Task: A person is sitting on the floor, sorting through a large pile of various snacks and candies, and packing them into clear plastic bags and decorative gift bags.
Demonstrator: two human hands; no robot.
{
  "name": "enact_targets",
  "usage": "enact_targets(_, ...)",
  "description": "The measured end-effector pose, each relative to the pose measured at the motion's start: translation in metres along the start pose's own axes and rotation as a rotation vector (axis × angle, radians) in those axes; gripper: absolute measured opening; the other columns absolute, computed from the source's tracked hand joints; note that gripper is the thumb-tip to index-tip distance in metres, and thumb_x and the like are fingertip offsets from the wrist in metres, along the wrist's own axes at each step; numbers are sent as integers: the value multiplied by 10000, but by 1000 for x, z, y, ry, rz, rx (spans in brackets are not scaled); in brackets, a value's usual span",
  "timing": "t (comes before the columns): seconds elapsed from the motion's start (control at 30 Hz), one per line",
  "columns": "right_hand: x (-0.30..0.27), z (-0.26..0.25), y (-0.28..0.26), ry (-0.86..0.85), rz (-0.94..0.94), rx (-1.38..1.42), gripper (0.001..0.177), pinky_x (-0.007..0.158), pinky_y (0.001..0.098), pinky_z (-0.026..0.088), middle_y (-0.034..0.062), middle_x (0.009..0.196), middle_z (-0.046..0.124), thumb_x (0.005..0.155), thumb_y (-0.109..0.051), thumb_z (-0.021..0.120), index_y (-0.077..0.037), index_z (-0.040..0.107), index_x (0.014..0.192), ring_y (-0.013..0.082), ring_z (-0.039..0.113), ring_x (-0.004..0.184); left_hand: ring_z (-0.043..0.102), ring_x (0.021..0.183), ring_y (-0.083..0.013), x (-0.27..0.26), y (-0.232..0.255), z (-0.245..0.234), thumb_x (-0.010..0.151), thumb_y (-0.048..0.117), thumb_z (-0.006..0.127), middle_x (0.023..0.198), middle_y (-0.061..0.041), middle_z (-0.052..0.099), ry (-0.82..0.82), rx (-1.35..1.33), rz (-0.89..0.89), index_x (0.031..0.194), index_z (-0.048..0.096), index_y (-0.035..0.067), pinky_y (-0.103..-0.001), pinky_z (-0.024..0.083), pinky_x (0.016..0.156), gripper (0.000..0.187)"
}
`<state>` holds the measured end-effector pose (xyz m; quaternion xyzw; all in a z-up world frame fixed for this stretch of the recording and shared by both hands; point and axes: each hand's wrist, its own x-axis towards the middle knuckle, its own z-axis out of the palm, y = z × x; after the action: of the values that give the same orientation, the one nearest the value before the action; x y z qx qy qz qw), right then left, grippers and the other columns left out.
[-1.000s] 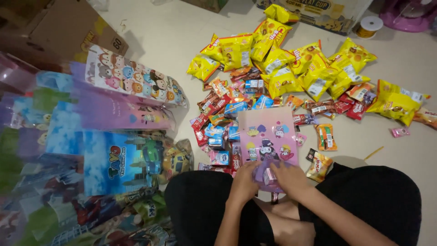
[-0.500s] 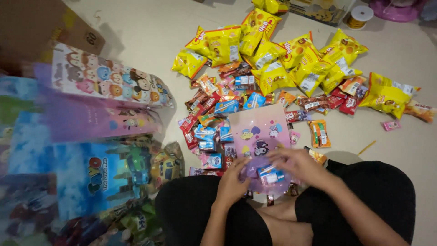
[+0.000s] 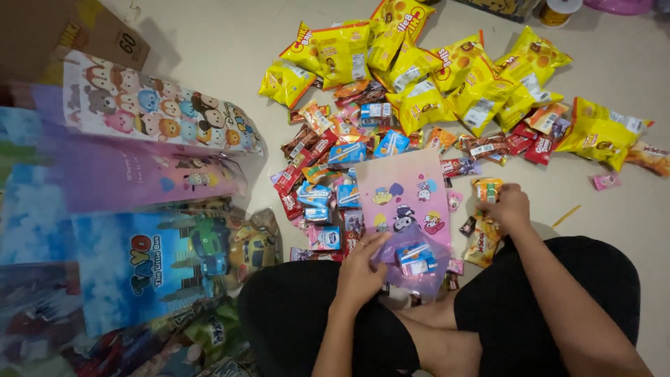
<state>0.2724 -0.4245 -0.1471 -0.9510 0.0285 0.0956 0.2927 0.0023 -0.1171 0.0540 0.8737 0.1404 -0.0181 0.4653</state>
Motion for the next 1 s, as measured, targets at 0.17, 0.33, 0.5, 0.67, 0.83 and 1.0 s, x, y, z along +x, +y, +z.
enact_targets(0.17,-13,-3,10,-111,85,26,587,892,547,551,247,1070,734,763,-380,889,-19,727,1197,481,693,1071,649,1223,-328,1,-10,7,757,93,635,1346,20,680,13,-62,15,1348,696,284,-471,538,1000,624)
enact_targets(0.33,-103,-81,-121,-33,-106,299,487,1031,564,442,251,1191,688,874,-382,819,-58,711,1221,492,610,1158,635,1253,-323,-4,-14,7,767,84,642,1363,-5,669,19,-63,48,1370,681,267,-465,527,1021,631)
enact_targets(0.5,-223,-89,-184,-139,-347,613,522,1125,588,366,226,1218,683,699,-162,900,-67,754,1190,437,587,1245,626,1272,-334,-7,-15,5,778,93,645,1374,-33,661,8,-63,76,1368,681,226,-479,514,1035,606)
enact_targets(0.67,-209,-45,-150,14,-862,-293,200,1169,692,92,-156,978,774,862,-365,687,-406,749,1048,150,481,1375,567,1330,-399,-2,-35,15,749,51,659,1394,-147,635,-19,-215,138,1442,631,165,-489,452,1115,703)
enact_targets(0.83,-207,-22,-153,99,-909,-556,292,1145,735,210,-105,1076,763,792,-334,764,-357,754,1083,273,507,1362,544,1346,-423,-3,-35,15,745,34,642,1409,-196,613,-39,-218,143,1449,615,121,-504,425,1137,709)
enact_targets(1.0,-201,-53,-172,-98,-882,-95,268,1141,714,111,-114,1075,801,828,-402,782,-351,793,1091,249,534,1343,559,1337,-392,2,-42,16,729,43,643,1398,-173,625,-32,-228,153,1436,628,130,-473,425,1139,712)
